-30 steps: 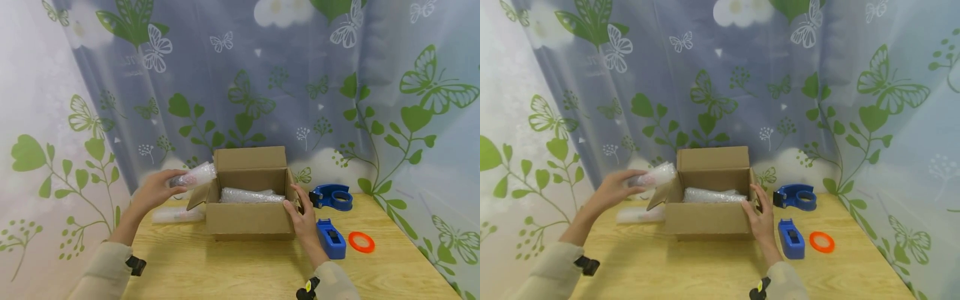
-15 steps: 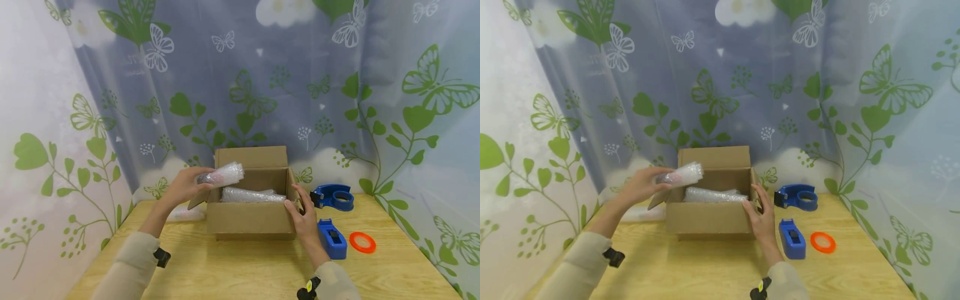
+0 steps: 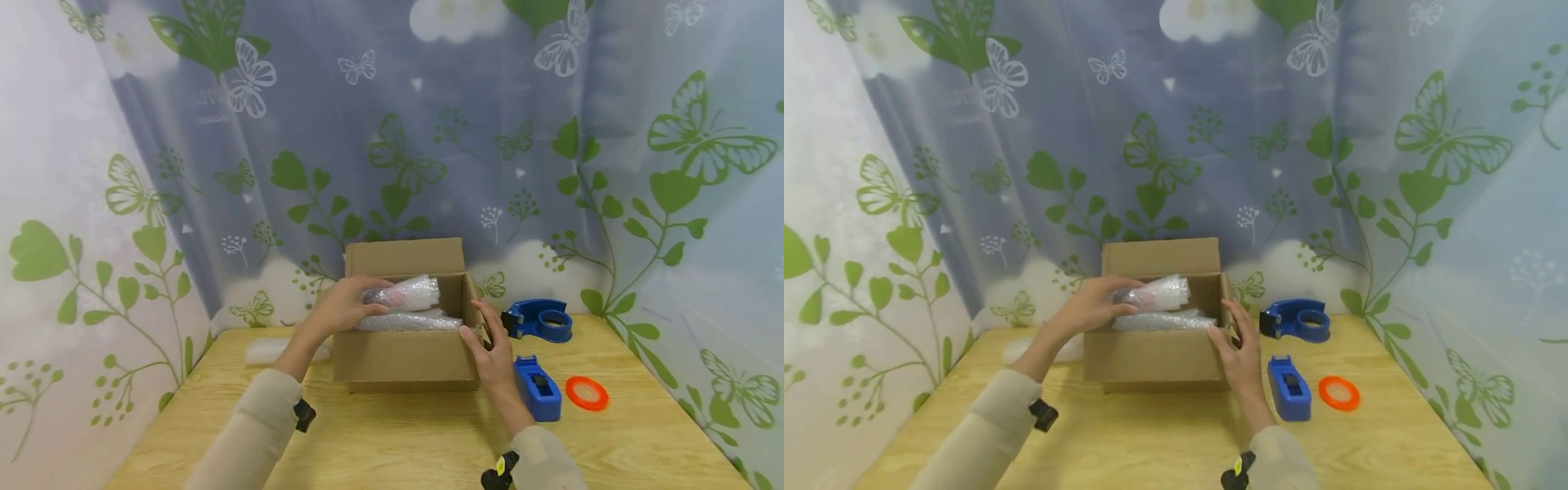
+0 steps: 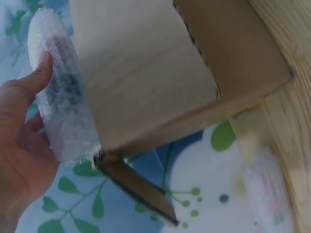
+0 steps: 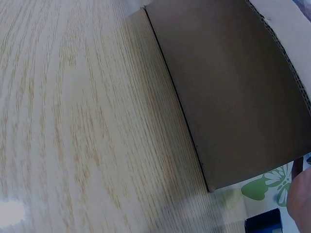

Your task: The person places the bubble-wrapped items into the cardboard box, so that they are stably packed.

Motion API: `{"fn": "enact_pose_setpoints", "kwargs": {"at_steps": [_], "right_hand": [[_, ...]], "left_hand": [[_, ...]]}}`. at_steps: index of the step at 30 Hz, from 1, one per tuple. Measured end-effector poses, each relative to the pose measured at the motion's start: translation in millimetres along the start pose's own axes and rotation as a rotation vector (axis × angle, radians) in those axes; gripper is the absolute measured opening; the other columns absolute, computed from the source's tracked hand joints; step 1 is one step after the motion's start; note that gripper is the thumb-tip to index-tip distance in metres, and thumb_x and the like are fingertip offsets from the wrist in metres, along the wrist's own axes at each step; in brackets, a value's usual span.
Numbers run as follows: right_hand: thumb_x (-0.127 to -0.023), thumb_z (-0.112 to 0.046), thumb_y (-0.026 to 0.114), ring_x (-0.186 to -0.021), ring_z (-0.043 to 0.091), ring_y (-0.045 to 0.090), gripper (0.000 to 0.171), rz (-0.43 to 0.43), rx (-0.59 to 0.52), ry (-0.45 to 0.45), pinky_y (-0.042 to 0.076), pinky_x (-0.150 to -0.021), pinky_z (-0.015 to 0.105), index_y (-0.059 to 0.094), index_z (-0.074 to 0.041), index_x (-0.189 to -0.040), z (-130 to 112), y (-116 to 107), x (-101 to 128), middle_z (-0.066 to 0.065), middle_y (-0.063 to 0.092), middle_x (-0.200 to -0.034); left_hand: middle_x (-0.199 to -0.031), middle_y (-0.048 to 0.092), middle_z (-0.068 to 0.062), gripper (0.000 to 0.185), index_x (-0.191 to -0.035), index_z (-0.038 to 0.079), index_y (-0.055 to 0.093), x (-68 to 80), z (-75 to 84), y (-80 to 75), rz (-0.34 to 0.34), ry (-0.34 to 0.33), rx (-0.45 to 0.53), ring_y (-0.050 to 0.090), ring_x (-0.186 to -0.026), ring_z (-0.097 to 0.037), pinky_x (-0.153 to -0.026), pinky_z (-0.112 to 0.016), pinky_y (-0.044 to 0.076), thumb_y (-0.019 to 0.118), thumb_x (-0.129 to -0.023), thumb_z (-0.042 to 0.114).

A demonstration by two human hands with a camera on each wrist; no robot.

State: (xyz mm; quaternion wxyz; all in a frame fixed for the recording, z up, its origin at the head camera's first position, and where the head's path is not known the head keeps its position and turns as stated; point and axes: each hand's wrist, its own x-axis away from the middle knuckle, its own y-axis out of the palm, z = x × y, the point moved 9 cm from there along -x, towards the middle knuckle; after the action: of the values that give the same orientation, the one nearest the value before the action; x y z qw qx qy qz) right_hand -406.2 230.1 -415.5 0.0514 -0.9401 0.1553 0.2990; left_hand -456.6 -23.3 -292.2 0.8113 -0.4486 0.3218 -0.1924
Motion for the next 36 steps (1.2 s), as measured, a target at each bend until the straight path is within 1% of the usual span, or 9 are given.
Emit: {"fn": "enact_pose_setpoints", "kwargs": {"at_steps": [6,8,14,18,21,23,26,31,36], "right_hand": [[-0.1,-0.011,0.069,-0.154,0.029,0.03,0.053,-0.003,0.002,0.003,0.026,-0.123,0.062,0.055,-0.013,-0.151,-2,0,0,0.012,0.038,-0.165],[-0.1,-0.011,0.069,-0.154,0.029,0.03,0.053,-0.006,-0.001,0.009,0.026,-0.122,0.062,0.055,-0.014,-0.151,-2,1,0,0.011,0.037,-0.166],[-0.101,-0.013,0.069,-0.155,0.03,0.029,0.053,-0.017,0.004,0.023,0.026,-0.122,0.063,0.054,-0.015,-0.151,-3,3,0,0.007,0.035,-0.167],[-0.101,-0.014,0.068,-0.155,0.03,0.028,0.052,-0.017,0.011,0.04,0.025,-0.122,0.064,0.054,-0.016,-0.152,0,2,1,0.007,0.034,-0.167],[-0.101,-0.015,0.068,-0.155,0.029,0.028,0.052,-0.01,0.006,0.044,0.024,-0.122,0.065,0.054,-0.016,-0.152,-1,2,1,0.006,0.034,-0.167],[-0.101,-0.014,0.068,-0.155,0.029,0.028,0.052,-0.003,0.001,0.038,0.024,-0.123,0.064,0.054,-0.016,-0.151,-2,1,1,0.006,0.035,-0.167],[-0.101,-0.013,0.068,-0.155,0.03,0.028,0.052,-0.003,-0.006,0.028,0.024,-0.123,0.063,0.054,-0.015,-0.151,-2,2,0,0.008,0.035,-0.167],[-0.102,-0.014,0.068,-0.155,0.028,0.029,0.052,-0.02,-0.033,0.058,0.032,-0.12,0.062,0.054,-0.018,-0.152,3,4,1,0.005,0.034,-0.168],[-0.102,-0.014,0.067,-0.154,0.026,0.029,0.052,-0.015,-0.054,0.063,0.034,-0.119,0.061,0.053,-0.017,-0.152,3,2,1,-0.001,0.035,-0.167]], "left_hand": [[-0.14,0.067,-0.007,0.048,-0.138,0.01,0.067,-9.1,7.8,20.7,-0.05,0.037,0.042,0.059,-0.134,-0.03,-0.112,-0.047,0.047,0.078,-0.094,0.024],[-0.139,0.067,-0.007,0.048,-0.138,0.01,0.067,-9.7,9.0,25.3,-0.062,0.05,0.033,0.059,-0.133,-0.03,-0.112,-0.048,0.047,0.078,-0.094,0.025],[-0.136,0.069,-0.01,0.046,-0.136,0.009,0.068,-7.7,11.0,35.2,-0.076,0.074,0.004,0.062,-0.13,-0.033,-0.11,-0.05,0.049,0.079,-0.094,0.024],[-0.134,0.07,-0.01,0.044,-0.135,0.009,0.069,-7.5,10.9,42.3,-0.091,0.082,0.008,0.062,-0.129,-0.032,-0.109,-0.049,0.05,0.078,-0.094,0.02],[-0.135,0.07,-0.008,0.043,-0.136,0.01,0.069,-9.2,10.5,46.8,-0.103,0.093,-0.01,0.062,-0.129,-0.03,-0.109,-0.048,0.05,0.077,-0.095,0.02],[-0.135,0.07,-0.007,0.043,-0.136,0.011,0.069,-10.3,10.1,47.5,-0.106,0.099,-0.019,0.062,-0.129,-0.029,-0.109,-0.047,0.05,0.077,-0.095,0.021],[-0.137,0.069,-0.008,0.044,-0.137,0.011,0.069,-10.5,9.3,46.4,-0.104,0.103,-0.002,0.062,-0.131,-0.03,-0.11,-0.047,0.05,0.078,-0.094,0.02],[-0.139,0.067,-0.009,0.047,-0.137,0.009,0.069,-6.6,5.2,41.5,-0.074,0.108,0.026,0.061,-0.132,-0.032,-0.11,-0.048,0.049,0.08,-0.092,0.018],[-0.141,0.066,-0.009,0.048,-0.138,0.01,0.068,-0.6,-5.1,34.2,-0.058,0.059,0.066,0.058,-0.134,-0.033,-0.111,-0.051,0.048,0.079,-0.093,0.021]]}}
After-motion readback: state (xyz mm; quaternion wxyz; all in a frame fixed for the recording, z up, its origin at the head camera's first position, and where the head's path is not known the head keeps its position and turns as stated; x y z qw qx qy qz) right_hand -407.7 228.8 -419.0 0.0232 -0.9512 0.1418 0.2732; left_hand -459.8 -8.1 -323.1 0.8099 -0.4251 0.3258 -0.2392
